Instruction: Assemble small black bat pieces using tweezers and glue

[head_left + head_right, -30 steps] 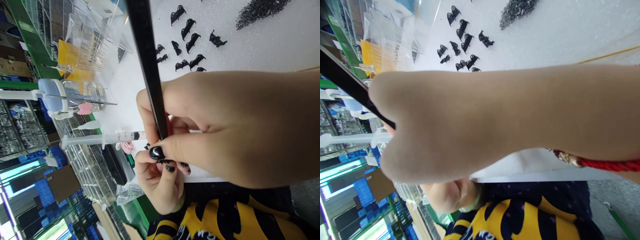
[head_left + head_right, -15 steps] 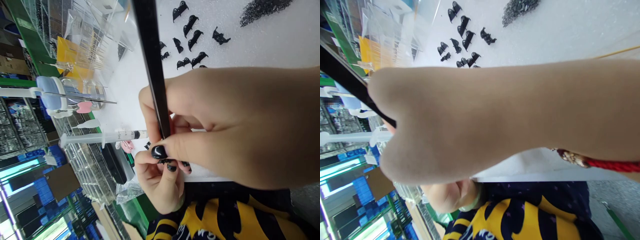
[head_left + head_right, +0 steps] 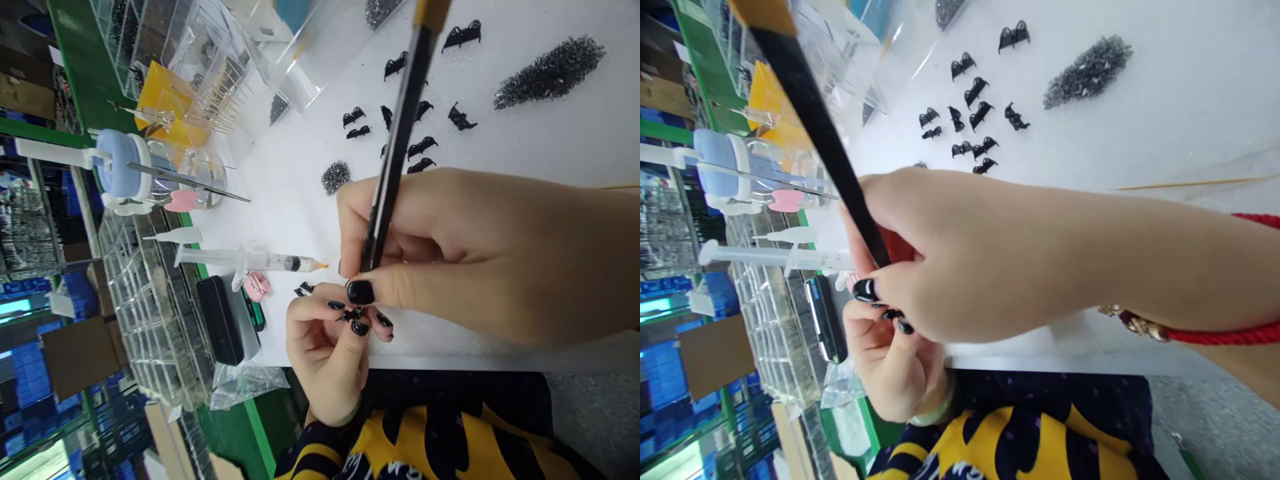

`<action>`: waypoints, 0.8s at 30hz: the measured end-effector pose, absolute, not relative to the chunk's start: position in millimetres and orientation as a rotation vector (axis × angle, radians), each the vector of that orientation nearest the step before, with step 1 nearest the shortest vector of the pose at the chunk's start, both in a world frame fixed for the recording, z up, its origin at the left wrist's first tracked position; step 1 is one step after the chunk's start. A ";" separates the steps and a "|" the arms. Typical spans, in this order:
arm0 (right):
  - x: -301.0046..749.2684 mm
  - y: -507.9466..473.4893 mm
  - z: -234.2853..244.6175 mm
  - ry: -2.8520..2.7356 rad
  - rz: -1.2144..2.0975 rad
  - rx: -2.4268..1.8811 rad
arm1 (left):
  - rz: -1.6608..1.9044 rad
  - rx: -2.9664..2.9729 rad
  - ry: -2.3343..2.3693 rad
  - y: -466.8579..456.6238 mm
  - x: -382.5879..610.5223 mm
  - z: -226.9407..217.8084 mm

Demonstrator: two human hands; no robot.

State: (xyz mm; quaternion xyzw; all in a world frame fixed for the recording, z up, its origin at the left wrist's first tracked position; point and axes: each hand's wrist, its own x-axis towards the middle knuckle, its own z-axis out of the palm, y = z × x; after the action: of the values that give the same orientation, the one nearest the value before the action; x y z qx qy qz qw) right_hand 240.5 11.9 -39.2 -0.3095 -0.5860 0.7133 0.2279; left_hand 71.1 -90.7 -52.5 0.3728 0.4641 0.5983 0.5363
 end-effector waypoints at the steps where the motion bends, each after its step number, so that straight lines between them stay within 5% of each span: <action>1: 245.2 14.2 -34.2 -1.627 1.981 -0.850 | 1.429 0.876 1.092 -90.7 70.6 -52.0; 24: 245.8 19.1 -36.2 -1.546 1.937 -0.622 | 1.408 0.917 0.934 -92.2 65.5 -58.2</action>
State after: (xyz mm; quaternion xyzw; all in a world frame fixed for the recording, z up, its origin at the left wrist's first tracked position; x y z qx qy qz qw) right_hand 245.8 19.1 -36.2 -0.2332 -0.5791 0.7257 0.2891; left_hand 65.5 -92.2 -58.2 0.3912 0.3985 0.6004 0.5724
